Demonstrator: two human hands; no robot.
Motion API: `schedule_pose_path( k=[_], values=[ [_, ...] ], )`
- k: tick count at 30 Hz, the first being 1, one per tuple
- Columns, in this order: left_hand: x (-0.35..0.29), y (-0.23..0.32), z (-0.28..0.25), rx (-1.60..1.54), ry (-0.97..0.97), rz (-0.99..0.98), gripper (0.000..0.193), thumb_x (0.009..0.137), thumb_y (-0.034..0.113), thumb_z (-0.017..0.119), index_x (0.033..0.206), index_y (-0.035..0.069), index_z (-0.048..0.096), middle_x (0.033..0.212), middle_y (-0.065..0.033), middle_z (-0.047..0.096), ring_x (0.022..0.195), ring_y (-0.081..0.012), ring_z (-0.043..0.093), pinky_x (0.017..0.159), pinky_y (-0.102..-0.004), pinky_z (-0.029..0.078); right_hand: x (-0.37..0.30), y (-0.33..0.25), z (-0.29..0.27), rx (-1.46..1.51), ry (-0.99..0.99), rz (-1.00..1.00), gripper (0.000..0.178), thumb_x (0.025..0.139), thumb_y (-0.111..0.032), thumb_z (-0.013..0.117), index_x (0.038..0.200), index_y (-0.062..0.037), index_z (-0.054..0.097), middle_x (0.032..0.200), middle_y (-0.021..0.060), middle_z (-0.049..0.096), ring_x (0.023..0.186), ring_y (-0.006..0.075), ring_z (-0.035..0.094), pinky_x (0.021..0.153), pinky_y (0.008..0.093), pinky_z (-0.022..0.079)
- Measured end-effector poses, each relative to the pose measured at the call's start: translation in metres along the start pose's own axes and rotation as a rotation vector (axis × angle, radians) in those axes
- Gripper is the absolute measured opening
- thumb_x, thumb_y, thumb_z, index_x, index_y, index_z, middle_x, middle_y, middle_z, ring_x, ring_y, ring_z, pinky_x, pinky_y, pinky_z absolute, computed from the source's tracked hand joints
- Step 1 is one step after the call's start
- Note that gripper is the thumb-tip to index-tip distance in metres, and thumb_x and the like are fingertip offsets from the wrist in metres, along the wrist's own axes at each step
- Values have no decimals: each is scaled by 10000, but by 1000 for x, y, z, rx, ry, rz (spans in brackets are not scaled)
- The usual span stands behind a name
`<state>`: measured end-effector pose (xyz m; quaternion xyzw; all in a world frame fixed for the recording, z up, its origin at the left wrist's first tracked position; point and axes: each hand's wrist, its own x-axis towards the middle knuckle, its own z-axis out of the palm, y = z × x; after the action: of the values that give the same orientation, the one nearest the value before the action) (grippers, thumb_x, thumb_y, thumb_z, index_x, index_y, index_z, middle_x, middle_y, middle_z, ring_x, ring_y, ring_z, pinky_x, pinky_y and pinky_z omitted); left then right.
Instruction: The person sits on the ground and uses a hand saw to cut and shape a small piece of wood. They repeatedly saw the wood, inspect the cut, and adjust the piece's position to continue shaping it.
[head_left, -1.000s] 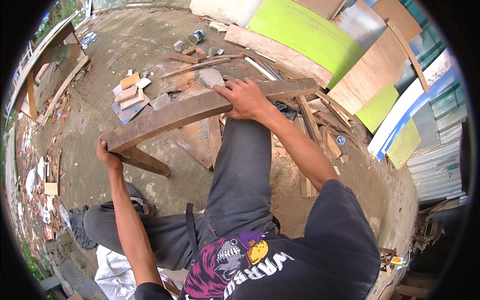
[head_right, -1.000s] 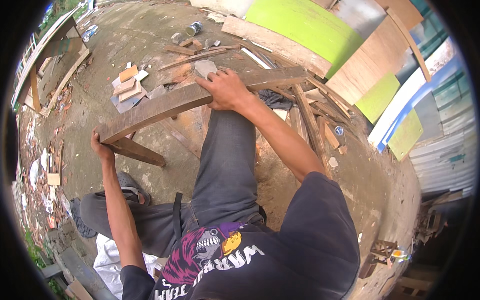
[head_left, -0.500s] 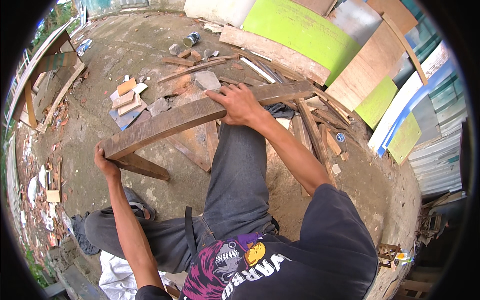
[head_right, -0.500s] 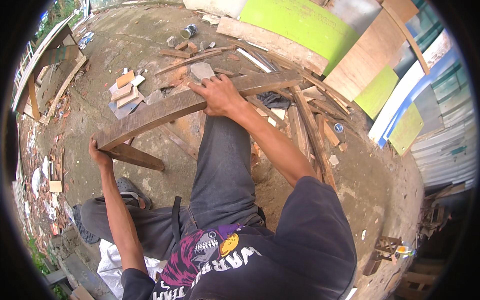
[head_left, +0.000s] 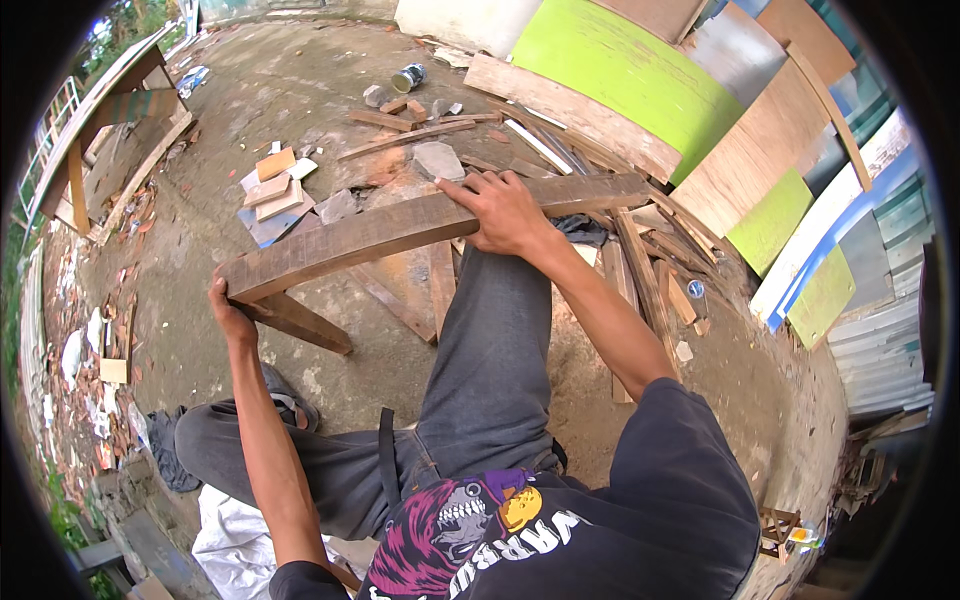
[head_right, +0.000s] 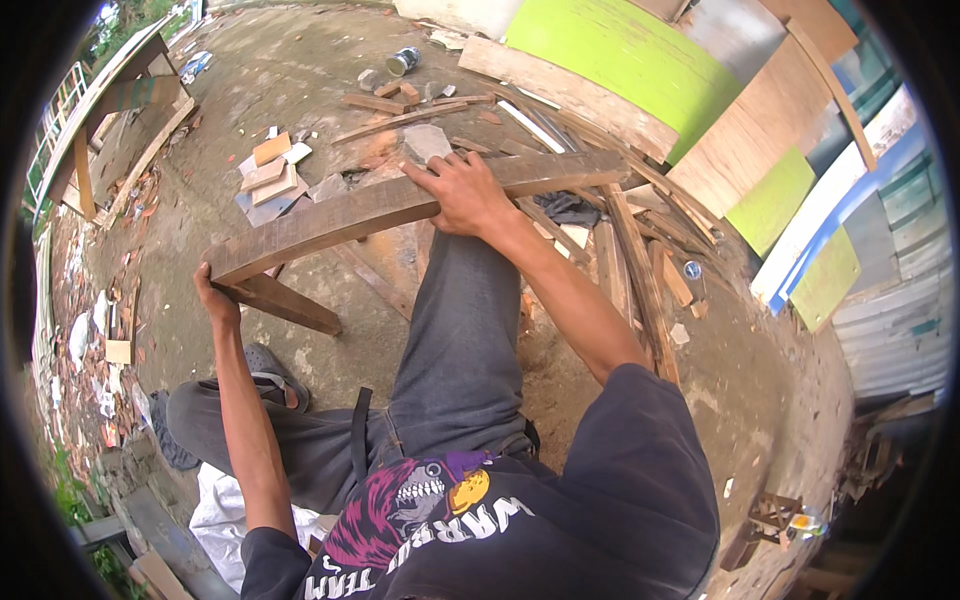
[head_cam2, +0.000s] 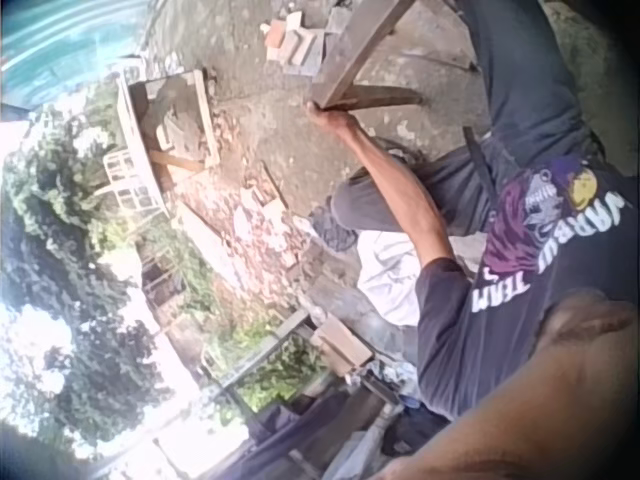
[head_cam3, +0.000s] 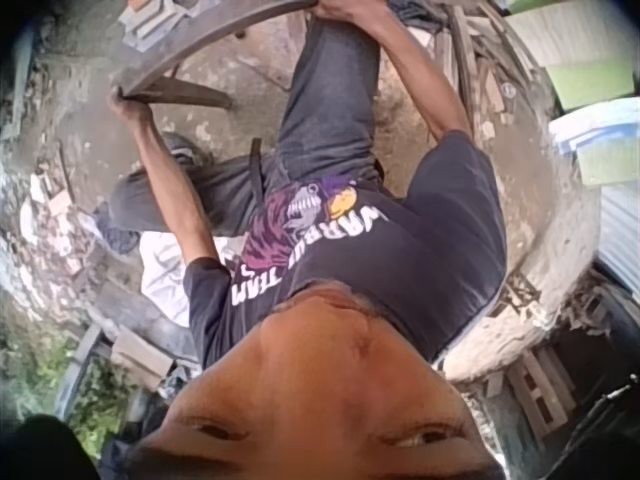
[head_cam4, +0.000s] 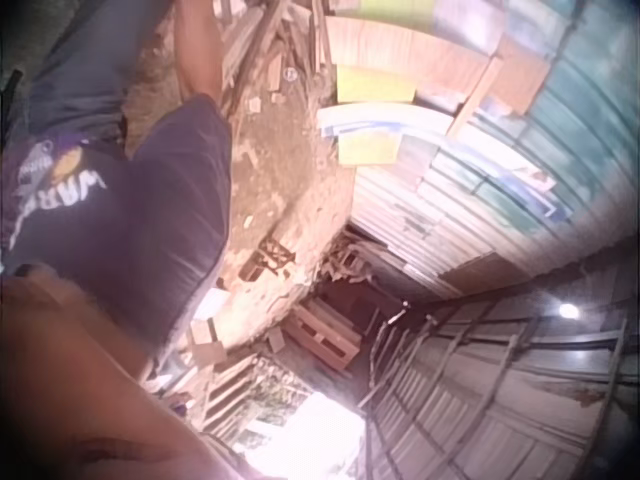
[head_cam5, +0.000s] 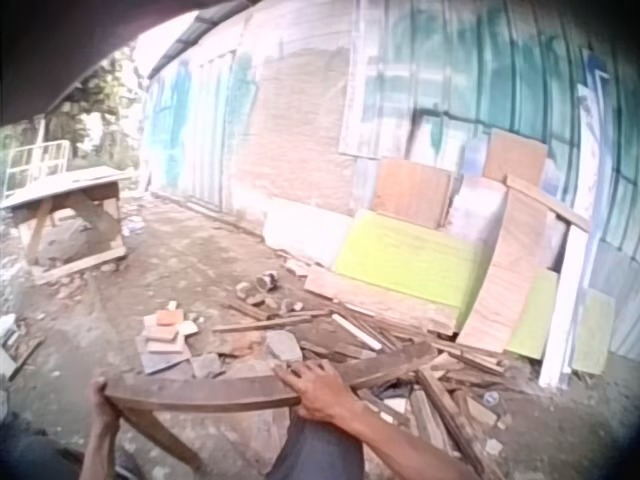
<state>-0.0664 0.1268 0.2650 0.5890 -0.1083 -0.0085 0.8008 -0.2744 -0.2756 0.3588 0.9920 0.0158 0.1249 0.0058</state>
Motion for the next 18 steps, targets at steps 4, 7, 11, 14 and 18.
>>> schedule_pose_path(
  k=[4, 7, 11, 14, 18],
  values=[
    [5, -14, -16, -45, 119, -114, 541, 948, 429, 435, 1217, -8, 606, 1198, -138, 646, 1139, -276, 589, 1045, -411, 394, 1, 1, 1, -14, 1, -38, 895, 704, -337, 858, 1496, -230, 455, 1226, 105, 623, 1185, 285, 573, 987, 451, 436],
    [17, -27, -41, -62, 124, -64, 547, 953, 445, 438, 1202, -12, 605, 1193, -139, 644, 1139, -279, 587, 1040, -411, 395, 4, -3, -4, -11, 118, -50, 856, 760, -425, 827, 1498, -213, 447, 1263, 116, 608, 1218, 294, 560, 1043, 475, 401],
    [17, -29, -40, -103, 94, -59, 472, 958, 408, 432, 1187, 33, 603, 1128, -88, 648, 1086, -233, 588, 992, -373, 406, -30, 19, -28, 39, 682, 195, 828, 865, -556, 713, 1494, -114, 405, 1391, 183, 503, 1283, 325, 511, 1142, 511, 321],
    [16, -27, -36, -95, 121, -56, 468, 953, 410, 436, 1176, 35, 606, 1120, -89, 647, 1078, -234, 587, 992, -377, 405, -68, 49, 10, 813, 1301, 1040, 869, 933, -625, 568, 1515, -38, 301, 1535, 267, 289, 1352, 350, 432, 1178, 521, 257],
    [20, -19, -45, -59, 149, -79, 459, 942, 420, 448, 1140, 39, 608, 1104, -89, 643, 1071, -239, 587, 993, -387, 406, -83, 71, 43, 2340, 1265, 1211, 801, 992, -629, 428, 1511, -28, 322, 1543, 253, 318, 1382, 364, 410, 1175, 507, 272]
  ],
)
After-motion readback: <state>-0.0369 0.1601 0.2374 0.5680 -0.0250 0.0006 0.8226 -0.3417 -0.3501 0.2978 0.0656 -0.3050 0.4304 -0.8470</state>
